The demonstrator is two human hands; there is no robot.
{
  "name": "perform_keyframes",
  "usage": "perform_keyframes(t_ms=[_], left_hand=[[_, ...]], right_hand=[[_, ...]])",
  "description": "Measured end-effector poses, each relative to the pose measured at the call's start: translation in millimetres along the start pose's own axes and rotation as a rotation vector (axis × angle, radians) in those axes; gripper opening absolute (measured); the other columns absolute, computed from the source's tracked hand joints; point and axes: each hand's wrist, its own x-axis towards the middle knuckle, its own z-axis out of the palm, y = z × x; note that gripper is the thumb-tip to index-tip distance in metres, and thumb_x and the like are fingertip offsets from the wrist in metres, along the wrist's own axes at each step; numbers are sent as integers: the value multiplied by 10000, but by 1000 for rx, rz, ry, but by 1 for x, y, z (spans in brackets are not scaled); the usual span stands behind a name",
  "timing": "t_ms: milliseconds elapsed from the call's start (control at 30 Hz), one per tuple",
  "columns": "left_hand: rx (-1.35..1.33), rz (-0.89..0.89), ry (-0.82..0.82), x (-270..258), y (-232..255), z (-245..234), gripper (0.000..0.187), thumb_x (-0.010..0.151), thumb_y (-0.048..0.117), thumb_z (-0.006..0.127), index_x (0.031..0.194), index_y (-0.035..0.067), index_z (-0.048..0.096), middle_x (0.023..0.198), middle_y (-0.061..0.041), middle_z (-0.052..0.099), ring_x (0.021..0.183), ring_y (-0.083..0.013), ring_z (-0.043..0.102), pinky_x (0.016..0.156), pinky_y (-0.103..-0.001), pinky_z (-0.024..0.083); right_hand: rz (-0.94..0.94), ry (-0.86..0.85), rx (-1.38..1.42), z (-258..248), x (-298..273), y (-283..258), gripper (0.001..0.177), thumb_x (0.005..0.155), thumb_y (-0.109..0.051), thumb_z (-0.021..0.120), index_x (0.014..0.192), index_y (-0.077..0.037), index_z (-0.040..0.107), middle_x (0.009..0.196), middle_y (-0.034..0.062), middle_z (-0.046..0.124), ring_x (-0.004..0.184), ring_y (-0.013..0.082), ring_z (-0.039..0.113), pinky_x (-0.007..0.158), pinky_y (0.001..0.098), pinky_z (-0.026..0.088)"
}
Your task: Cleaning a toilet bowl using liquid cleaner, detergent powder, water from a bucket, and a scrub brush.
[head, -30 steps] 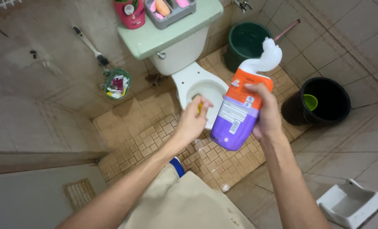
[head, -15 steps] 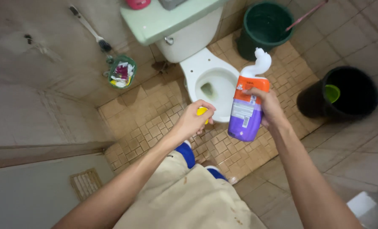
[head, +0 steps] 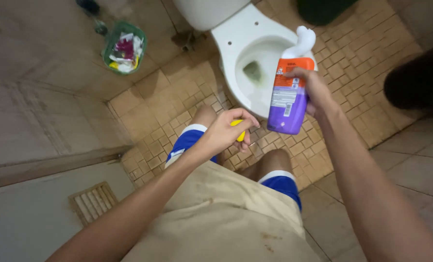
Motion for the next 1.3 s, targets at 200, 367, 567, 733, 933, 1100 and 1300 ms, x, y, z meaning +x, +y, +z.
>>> perform_keyframes(t_ms=[200,367,567,733,933,1100,1300], left_hand=[[0,30,61,31,-51,-35,205,1008,216,580,1042,25,648,685,-50,643,527,-121,621,469,-272,511],[-1,-44,112,52,-78,-64,205,1021,240,577,1022,50,654,714,-32,652,551,-115,620,488,-260,497],[-21,-20,140,73,-108,-94,219,1020,252,571,1031,56,668,702,-41,652,557,-116,634,490,-247,481],[-74,-19,142,88,-120,-112,216,1016,249,598,1008,41,655,693,-52,637,536,-133,618,475,-269,498],[-101,-13,150,95,-129,-131,222,1008,247,592,1016,32,650,691,-54,616,521,-144,615,470,-289,518],[-82,-32,154,98,-127,-136,217,1006,231,589,1013,23,652,691,-52,615,511,-150,618,462,-286,525],[-76,-62,128,106,-128,-130,220,1021,235,604,1015,21,653,691,-59,613,528,-137,601,472,-281,512]], right_hand=[[81,11,-145,-31,90,38,435,866,-118,697,1273,-13,583,1065,132,693,909,232,714,848,393,624],[164,109,-261,-50,149,56,497,836,-147,656,1308,-36,543,1122,148,690,977,270,737,874,442,642],[261,136,-461,-54,203,64,488,858,-171,675,1315,-54,550,1132,146,699,975,262,735,882,434,620],[282,95,-575,-68,255,76,490,855,-164,677,1318,-46,570,1117,141,693,942,262,722,846,424,615],[318,161,-690,-45,260,71,452,890,-163,663,1302,-34,528,1116,194,686,927,296,731,810,462,625],[304,174,-551,-85,290,81,413,886,-161,675,1270,-54,566,1144,146,681,959,276,720,843,451,612],[262,219,-451,-108,275,73,384,874,-96,662,1245,-56,572,1113,135,668,972,278,713,857,465,613]])
